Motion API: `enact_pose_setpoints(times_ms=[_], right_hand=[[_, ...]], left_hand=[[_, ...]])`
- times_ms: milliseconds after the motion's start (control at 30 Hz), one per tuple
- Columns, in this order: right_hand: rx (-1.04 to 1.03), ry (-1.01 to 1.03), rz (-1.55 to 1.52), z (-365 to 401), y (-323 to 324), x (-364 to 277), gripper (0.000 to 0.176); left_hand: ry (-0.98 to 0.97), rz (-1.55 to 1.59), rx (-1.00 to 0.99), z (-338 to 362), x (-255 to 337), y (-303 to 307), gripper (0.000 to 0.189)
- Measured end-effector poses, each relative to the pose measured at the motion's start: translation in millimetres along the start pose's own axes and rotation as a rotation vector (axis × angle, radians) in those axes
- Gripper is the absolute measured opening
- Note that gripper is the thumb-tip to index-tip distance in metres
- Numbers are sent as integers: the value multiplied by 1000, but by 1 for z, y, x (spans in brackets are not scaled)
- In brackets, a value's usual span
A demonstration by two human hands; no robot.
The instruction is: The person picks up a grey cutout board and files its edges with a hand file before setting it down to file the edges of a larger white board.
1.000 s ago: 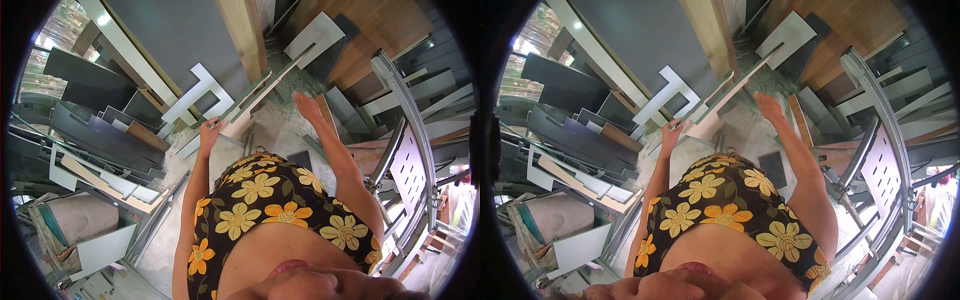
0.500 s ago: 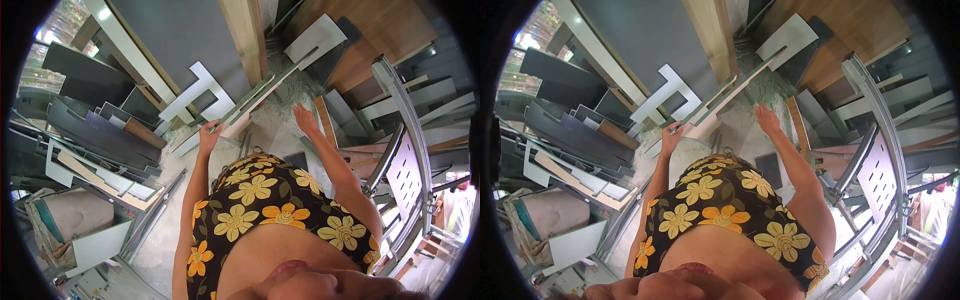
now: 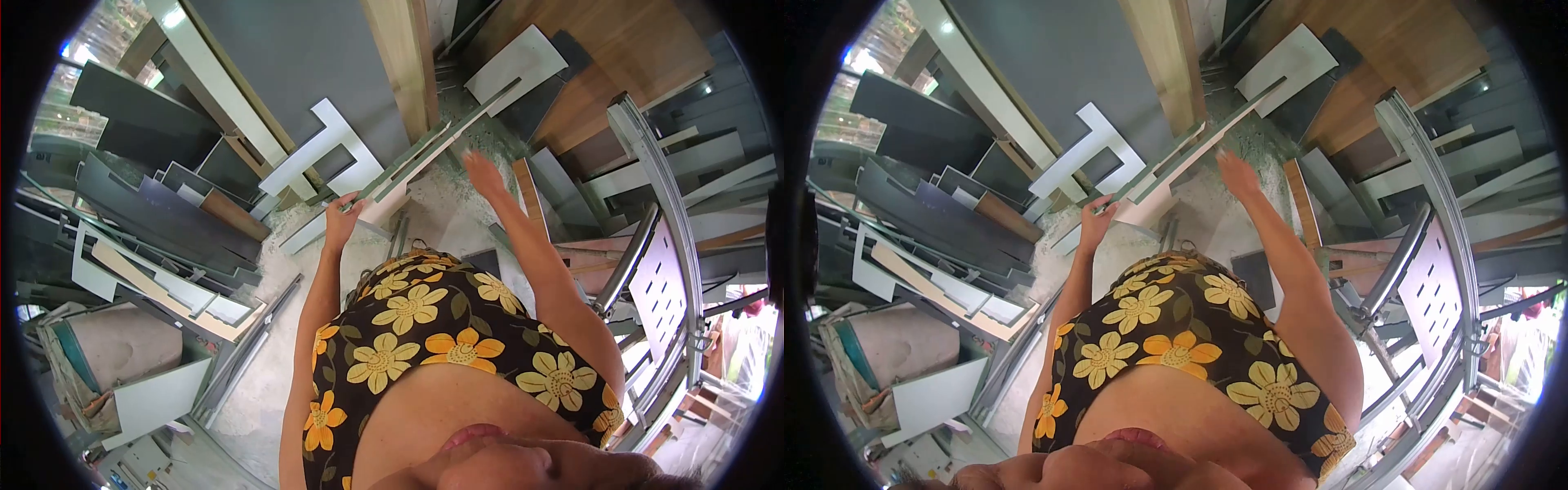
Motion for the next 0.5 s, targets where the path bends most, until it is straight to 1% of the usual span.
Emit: enact_pose_setpoints(times_ms=[67, 167, 233, 333, 433, 500], right_hand=[[-69, -312, 14, 33, 4, 13, 47], [-49, -260, 45, 66, 10, 27, 43], [-57, -264, 29, 74, 35, 7, 39], [135, -203, -9, 77, 42, 2, 36], [67, -195, 31, 73, 48, -4, 34], [150, -101, -62, 75, 41, -3, 31]], left_hand=[[-2, 5, -19, -1, -9, -2, 30], [19, 40, -13, 1, -9, -4, 31], [38, 92, -20, 3, -3, -4, 32], [-30, 41, -7, -3, -3, -1, 33], [24, 17, -47, -2, 1, 4, 36], [19, 36, -53, -5, -3, 2, 36]])
Point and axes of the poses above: each hand's wrist, its own z-axis away from the middle knuckle, its own y-axis out of the back of the hand, x = y × z, the point moved 1 cm from there along -z, towards the middle knuckle, and after that the axes turned 3 degrees about -z, right-handed, at the moved point
